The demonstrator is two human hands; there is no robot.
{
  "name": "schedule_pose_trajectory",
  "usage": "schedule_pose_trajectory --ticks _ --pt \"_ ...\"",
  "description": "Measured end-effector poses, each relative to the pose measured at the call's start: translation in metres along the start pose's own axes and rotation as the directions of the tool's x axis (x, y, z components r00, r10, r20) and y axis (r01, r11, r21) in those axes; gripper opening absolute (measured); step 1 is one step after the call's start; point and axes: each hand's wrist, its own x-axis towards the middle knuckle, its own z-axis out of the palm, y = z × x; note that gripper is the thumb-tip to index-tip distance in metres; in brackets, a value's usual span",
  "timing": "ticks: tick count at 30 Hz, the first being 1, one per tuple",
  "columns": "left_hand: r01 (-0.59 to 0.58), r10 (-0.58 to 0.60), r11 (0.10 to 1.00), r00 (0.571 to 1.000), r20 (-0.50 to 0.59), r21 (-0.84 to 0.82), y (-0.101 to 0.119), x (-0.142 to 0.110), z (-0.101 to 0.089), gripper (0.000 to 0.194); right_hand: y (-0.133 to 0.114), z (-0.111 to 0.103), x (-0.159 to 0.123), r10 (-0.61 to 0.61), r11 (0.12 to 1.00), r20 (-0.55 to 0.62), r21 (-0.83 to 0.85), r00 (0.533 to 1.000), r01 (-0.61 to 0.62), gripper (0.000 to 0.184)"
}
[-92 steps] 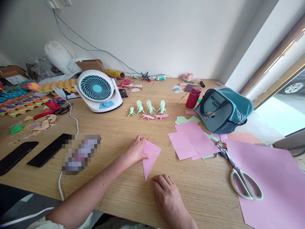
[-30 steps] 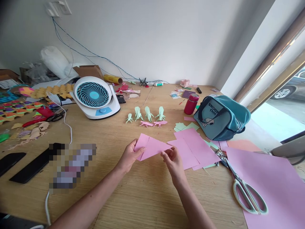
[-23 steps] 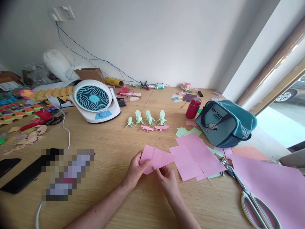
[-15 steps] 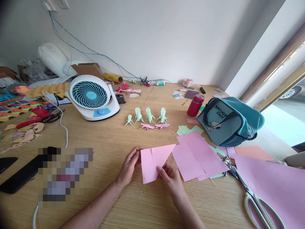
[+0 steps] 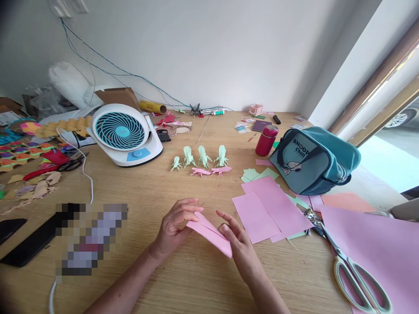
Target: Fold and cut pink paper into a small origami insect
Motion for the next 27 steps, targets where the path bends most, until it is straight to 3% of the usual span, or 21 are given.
schedule_pose_trajectory --ticks 5,11,16,21,27 --pt "0.184 -0.185 0.982 0.983 -0.02 -0.04 0.025 0.013 0.0 0.018 -0.002 -0.008 -0.002 -0.153 0.988 -0.052 0.017 0.987 0.154 0.032" --pt "0.385 -0.38 0.894 0.922 0.068 -0.229 0.026 0.027 0.012 0.019 -0.008 -0.011 0.0 -0.263 0.965 -0.049 0.009 0.964 0.264 0.056" --pt "0.452 -0.396 0.824 0.89 0.225 -0.34 0.012 0.028 0.03 0.013 0.001 -0.013 0.007 -0.135 0.989 -0.29 -0.103 0.948 0.11 0.034" --pt "0.48 -0.411 0.804 0.875 0.256 -0.35 0.003 0.022 0.045 0.018 0.009 -0.009 0.013 -0.079 0.996 -0.245 -0.058 0.966 0.066 0.034" --pt "0.484 -0.424 0.811 0.873 0.239 -0.329 -0.006 0.019 0.05 0.018 0.005 -0.006 0.015 -0.075 0.996 -0.245 -0.061 0.966 0.062 0.036"
